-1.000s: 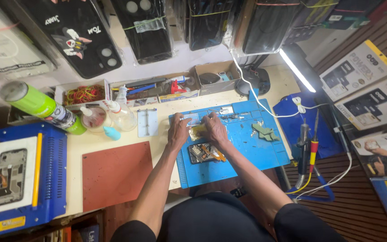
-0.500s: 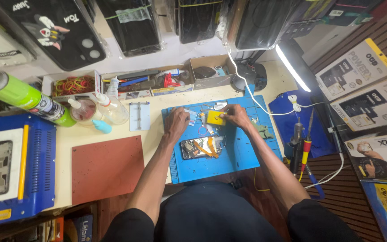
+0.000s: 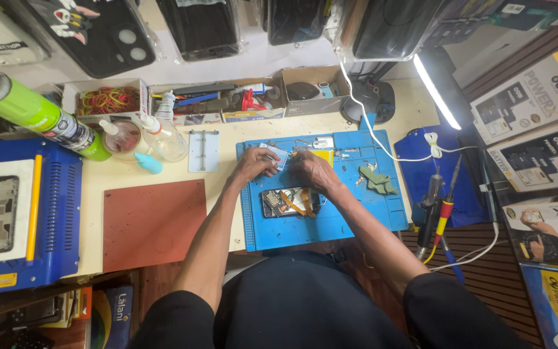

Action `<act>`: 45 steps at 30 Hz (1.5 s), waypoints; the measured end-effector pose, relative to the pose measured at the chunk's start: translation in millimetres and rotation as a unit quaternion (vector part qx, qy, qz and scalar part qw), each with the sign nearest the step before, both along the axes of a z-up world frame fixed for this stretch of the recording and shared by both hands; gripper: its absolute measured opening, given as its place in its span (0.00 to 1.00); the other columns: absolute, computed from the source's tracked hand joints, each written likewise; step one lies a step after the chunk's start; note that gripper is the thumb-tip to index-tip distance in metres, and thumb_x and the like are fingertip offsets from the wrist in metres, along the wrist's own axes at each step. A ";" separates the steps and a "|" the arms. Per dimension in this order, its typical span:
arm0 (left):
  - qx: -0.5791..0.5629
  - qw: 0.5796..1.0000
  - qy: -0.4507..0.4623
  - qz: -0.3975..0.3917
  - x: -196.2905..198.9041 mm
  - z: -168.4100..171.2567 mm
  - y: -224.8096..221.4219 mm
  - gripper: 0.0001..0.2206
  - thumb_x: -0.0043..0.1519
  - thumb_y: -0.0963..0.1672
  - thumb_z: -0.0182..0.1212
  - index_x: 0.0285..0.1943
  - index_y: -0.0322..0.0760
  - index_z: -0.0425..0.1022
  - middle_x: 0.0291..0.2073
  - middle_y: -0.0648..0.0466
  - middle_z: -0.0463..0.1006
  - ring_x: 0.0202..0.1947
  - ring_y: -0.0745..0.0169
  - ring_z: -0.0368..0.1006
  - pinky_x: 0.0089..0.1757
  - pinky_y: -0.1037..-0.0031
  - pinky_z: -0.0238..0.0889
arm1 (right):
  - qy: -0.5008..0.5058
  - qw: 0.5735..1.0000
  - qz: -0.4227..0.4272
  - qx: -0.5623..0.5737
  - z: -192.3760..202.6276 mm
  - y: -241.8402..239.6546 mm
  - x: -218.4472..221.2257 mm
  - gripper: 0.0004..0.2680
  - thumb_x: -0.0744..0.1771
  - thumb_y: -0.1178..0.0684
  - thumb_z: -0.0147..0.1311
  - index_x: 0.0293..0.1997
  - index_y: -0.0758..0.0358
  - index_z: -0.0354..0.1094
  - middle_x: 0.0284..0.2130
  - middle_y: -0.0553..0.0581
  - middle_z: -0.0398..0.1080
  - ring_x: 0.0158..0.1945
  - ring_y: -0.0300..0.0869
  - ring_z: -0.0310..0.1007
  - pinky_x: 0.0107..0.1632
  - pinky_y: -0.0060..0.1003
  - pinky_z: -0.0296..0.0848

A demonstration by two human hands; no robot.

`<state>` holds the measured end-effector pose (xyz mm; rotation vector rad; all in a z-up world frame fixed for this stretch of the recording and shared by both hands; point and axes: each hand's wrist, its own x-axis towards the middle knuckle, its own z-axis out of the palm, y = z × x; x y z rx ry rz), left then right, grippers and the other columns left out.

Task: The person cleans a workspace and organizes components while performing a mobile phone repair.

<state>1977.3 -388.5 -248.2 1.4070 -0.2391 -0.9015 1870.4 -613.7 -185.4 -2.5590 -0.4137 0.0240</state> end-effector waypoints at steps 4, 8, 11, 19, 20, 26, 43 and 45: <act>0.005 0.995 0.096 0.015 0.8 -32.3 -14.1 0.13 0.55 0.44 0.60 0.39 0.24 0.81 0.29 0.45 0.82 0.27 0.58 0.79 0.32 0.71 0.74 | 0.016 1.000 -0.012 0.000 2.0 -4.0 -3.4 0.05 0.60 0.55 0.64 0.36 0.59 0.78 0.42 0.59 0.74 0.47 0.51 0.75 0.53 0.44 0.74; 0.022 0.979 0.195 0.049 -11.1 -30.8 -37.3 0.27 0.61 0.56 0.56 0.37 0.24 0.78 0.26 0.46 0.78 0.25 0.57 0.75 0.30 0.70 0.70 | 0.042 0.967 -0.153 0.199 16.1 -22.9 3.3 0.06 0.63 0.51 0.64 0.37 0.61 0.77 0.37 0.57 0.80 0.41 0.44 0.80 0.47 0.39 0.77; -0.001 0.950 0.305 0.072 -28.2 -21.4 -71.9 0.34 0.62 0.63 0.49 0.37 0.25 0.75 0.26 0.45 0.77 0.25 0.54 0.75 0.31 0.68 0.70 | 0.031 0.961 -0.197 0.191 42.6 -37.2 4.1 0.07 0.65 0.51 0.64 0.39 0.62 0.79 0.33 0.57 0.81 0.38 0.41 0.81 0.45 0.38 0.76; -0.055 0.937 0.344 0.033 -44.5 -58.6 -125.7 0.22 0.65 0.56 0.55 0.35 0.34 0.73 0.26 0.50 0.76 0.23 0.62 0.70 0.23 0.75 0.60 | 0.070 0.954 -0.273 0.100 19.3 -64.5 -28.4 0.07 0.64 0.54 0.62 0.42 0.62 0.80 0.33 0.62 0.80 0.31 0.44 0.81 0.37 0.40 0.79; -0.012 0.947 0.316 0.050 -44.5 -64.3 -124.1 0.19 0.66 0.54 0.56 0.34 0.37 0.72 0.25 0.52 0.76 0.22 0.65 0.67 0.20 0.77 0.56 | 0.067 0.957 -0.277 0.061 9.6 -68.3 -33.7 0.06 0.63 0.55 0.63 0.41 0.62 0.80 0.32 0.63 0.80 0.30 0.46 0.81 0.37 0.41 0.79; 0.071 0.971 0.204 0.107 -42.4 -69.8 -94.9 0.15 0.65 0.48 0.58 0.35 0.31 0.78 0.22 0.54 0.71 0.19 0.69 0.63 0.18 0.78 0.53 | -0.001 0.957 -0.289 0.028 -5.8 -29.9 -64.7 0.06 0.62 0.54 0.65 0.32 0.67 0.79 0.27 0.68 0.77 0.31 0.58 0.78 0.36 0.49 0.75; -0.007 0.953 0.264 0.146 -60.9 -25.4 -59.0 0.18 0.68 0.47 0.54 0.46 0.20 0.76 0.31 0.43 0.78 0.31 0.53 0.80 0.32 0.69 0.77 | 0.083 0.952 -0.282 0.087 -41.5 -63.0 -57.5 0.09 0.65 0.52 0.57 0.34 0.70 0.71 0.25 0.65 0.73 0.30 0.52 0.76 0.38 0.46 0.74; -0.004 0.954 0.259 0.150 -61.6 -26.0 -57.3 0.18 0.68 0.47 0.53 0.46 0.20 0.76 0.31 0.44 0.78 0.31 0.53 0.80 0.32 0.69 0.77 | 0.099 0.943 -0.299 0.106 -36.1 -73.8 -58.7 0.09 0.65 0.50 0.57 0.36 0.69 0.73 0.25 0.63 0.75 0.29 0.47 0.77 0.37 0.43 0.74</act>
